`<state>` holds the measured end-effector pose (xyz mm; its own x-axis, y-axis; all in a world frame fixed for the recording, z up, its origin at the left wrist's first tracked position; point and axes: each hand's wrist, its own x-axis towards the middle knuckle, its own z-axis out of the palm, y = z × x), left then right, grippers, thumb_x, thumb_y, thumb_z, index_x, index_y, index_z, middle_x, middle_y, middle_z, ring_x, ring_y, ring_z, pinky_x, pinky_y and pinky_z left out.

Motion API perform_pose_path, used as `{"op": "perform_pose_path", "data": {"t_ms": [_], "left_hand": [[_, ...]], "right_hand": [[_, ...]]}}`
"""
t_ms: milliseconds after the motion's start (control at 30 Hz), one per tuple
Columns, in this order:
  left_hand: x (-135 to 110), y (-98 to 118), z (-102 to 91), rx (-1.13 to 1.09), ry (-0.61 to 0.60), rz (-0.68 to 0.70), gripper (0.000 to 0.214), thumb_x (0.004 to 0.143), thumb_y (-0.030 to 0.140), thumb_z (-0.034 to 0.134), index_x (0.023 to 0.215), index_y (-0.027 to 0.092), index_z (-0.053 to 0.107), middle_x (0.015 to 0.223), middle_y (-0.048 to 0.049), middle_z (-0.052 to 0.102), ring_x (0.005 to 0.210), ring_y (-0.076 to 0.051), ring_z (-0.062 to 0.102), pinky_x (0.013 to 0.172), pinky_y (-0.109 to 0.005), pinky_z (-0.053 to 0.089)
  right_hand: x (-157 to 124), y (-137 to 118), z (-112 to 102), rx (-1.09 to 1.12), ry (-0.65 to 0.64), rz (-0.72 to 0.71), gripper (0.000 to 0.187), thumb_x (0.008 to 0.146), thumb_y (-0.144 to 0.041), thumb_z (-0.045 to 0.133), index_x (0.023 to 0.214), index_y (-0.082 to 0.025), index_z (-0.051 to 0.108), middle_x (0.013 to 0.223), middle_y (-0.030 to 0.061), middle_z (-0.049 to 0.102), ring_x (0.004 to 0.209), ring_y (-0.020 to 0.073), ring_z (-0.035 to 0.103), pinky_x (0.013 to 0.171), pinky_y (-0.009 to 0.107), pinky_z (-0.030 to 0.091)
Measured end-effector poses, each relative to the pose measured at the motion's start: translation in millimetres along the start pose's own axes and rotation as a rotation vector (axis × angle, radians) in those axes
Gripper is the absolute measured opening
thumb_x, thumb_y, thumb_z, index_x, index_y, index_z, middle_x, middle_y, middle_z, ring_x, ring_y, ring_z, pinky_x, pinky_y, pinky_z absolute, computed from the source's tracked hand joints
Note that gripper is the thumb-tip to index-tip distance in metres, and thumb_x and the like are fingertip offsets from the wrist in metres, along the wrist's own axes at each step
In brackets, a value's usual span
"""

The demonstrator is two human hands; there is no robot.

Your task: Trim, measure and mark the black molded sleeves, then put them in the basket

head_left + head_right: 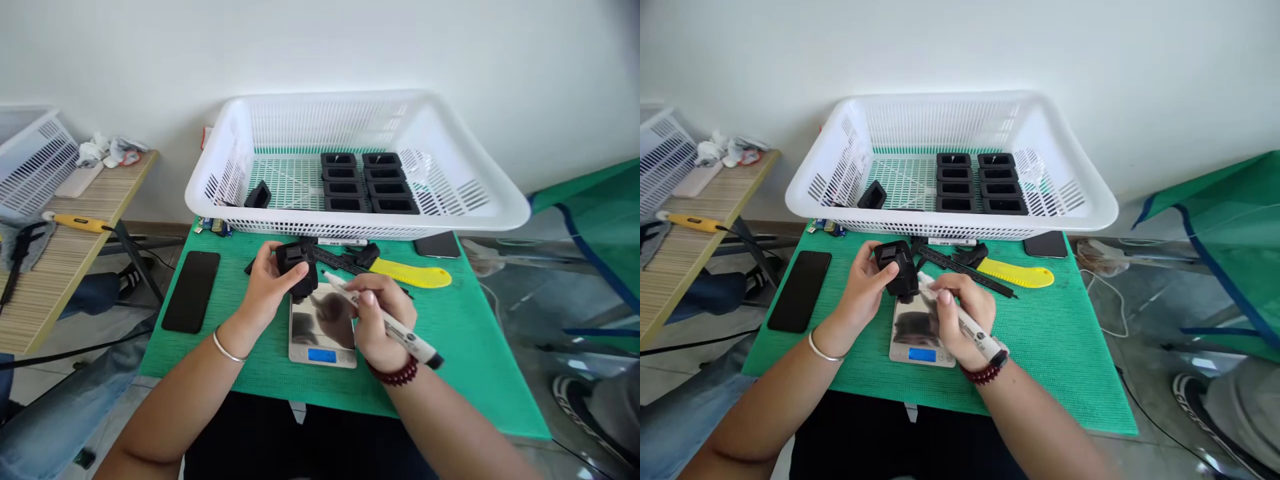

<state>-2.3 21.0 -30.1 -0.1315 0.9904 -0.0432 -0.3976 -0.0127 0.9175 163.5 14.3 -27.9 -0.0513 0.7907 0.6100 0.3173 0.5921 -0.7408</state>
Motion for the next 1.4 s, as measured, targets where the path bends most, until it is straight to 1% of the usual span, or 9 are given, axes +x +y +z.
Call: {"op": "perform_pose_path", "data": {"t_ms": [100, 233, 367, 633, 900, 1033, 1133, 1300, 1400], "left_hand": [[-1.1, -0.1, 1.2, -0.013, 0.0, -0.018, 0.041, 0.066, 0.031, 0.081, 0.091, 0.021, 0.05, 0.079, 0.0032, 0.061, 0.068, -0.009, 0.06, 0.057, -0.018, 0.05], [-0.9, 2.6, 3.4, 0.008, 0.036, -0.024, 0.042, 0.064, 0.033, 0.083, 0.089, 0.021, 0.051, 0.077, 0.0035, 0.059, 0.064, -0.008, 0.058, 0.055, -0.018, 0.049], [-1.0, 3.6, 4.9, 0.018, 0.051, -0.032, 0.043, 0.063, 0.034, 0.083, 0.089, 0.022, 0.051, 0.077, 0.0033, 0.06, 0.066, -0.009, 0.058, 0.057, -0.019, 0.05], [-2.2, 2.9, 6.0, 0.022, 0.03, -0.053, 0.043, 0.063, 0.035, 0.083, 0.089, 0.022, 0.052, 0.076, 0.0033, 0.061, 0.066, -0.009, 0.058, 0.058, -0.019, 0.05], [0.8, 7.5, 4.1, -0.031, 0.046, -0.048, 0.042, 0.063, 0.04, 0.082, 0.087, 0.02, 0.053, 0.075, 0.0028, 0.061, 0.063, -0.009, 0.058, 0.055, -0.02, 0.05], [0.7, 11.1, 2.9, -0.087, 0.057, -0.031, 0.041, 0.063, 0.038, 0.083, 0.085, 0.019, 0.053, 0.078, 0.0023, 0.06, 0.067, -0.01, 0.06, 0.059, -0.021, 0.05], [0.2, 12.6, 3.1, -0.141, 0.02, -0.044, 0.041, 0.063, 0.035, 0.083, 0.085, 0.019, 0.053, 0.084, 0.0004, 0.061, 0.073, -0.011, 0.062, 0.066, -0.023, 0.052], [-0.4, 13.1, 4.6, -0.13, -0.033, -0.052, 0.041, 0.063, 0.034, 0.083, 0.088, 0.019, 0.053, 0.085, -0.001, 0.062, 0.078, -0.015, 0.063, 0.071, -0.027, 0.053], [-1.0, 10.3, 3.0, -0.035, -0.054, -0.041, 0.044, 0.059, 0.033, 0.085, 0.088, 0.02, 0.055, 0.085, -0.0013, 0.062, 0.082, -0.017, 0.063, 0.072, -0.029, 0.054]], "right_hand": [[-4.1, 1.5, -0.6, -0.002, -0.077, -0.009, 0.022, 0.092, -0.031, 0.041, 0.096, -0.021, 0.06, 0.063, -0.0015, 0.063, 0.051, 0.0124, 0.058, 0.048, 0.026, 0.044], [-0.6, 3.6, 0.2, -0.069, -0.107, -0.015, 0.024, 0.091, -0.03, 0.04, 0.092, -0.021, 0.062, 0.059, -0.0024, 0.061, 0.05, 0.012, 0.058, 0.047, 0.025, 0.044], [-0.2, 5.5, 2.0, -0.009, -0.109, 0.016, 0.024, 0.091, -0.03, 0.04, 0.093, -0.021, 0.062, 0.056, -0.0034, 0.059, 0.047, 0.0116, 0.056, 0.047, 0.025, 0.045], [-0.5, 3.5, 5.0, -0.035, -0.129, 0.018, 0.022, 0.09, -0.027, 0.041, 0.093, -0.021, 0.061, 0.058, -0.004, 0.059, 0.048, 0.0104, 0.057, 0.047, 0.024, 0.045], [5.2, 7.6, 5.4, -0.195, 0.015, 0.079, 0.018, 0.09, -0.021, 0.043, 0.092, -0.02, 0.061, 0.058, -0.0044, 0.059, 0.049, 0.0107, 0.058, 0.049, 0.024, 0.047], [7.9, 8.5, 9.1, -0.187, -0.043, -0.017, 0.023, 0.088, -0.024, 0.054, 0.111, -0.021, 0.057, 0.087, 0.0014, 0.071, 0.076, 0.0156, 0.069, 0.068, 0.028, 0.056], [8.3, 7.2, 12.3, -0.203, -0.076, -0.05, 0.032, 0.09, -0.021, 0.053, 0.122, -0.023, 0.052, 0.109, 0.0043, 0.069, 0.094, 0.0174, 0.068, 0.08, 0.031, 0.057], [7.4, 6.9, 12.8, -0.164, -0.003, 0.017, 0.025, 0.091, -0.018, 0.051, 0.114, -0.026, 0.054, 0.096, -0.0007, 0.07, 0.076, 0.0129, 0.069, 0.071, 0.028, 0.059], [7.2, 7.9, 11.0, -0.143, 0.041, 0.018, 0.024, 0.089, -0.017, 0.053, 0.111, -0.026, 0.057, 0.099, 0.0002, 0.07, 0.079, 0.0143, 0.069, 0.072, 0.029, 0.059]]}}
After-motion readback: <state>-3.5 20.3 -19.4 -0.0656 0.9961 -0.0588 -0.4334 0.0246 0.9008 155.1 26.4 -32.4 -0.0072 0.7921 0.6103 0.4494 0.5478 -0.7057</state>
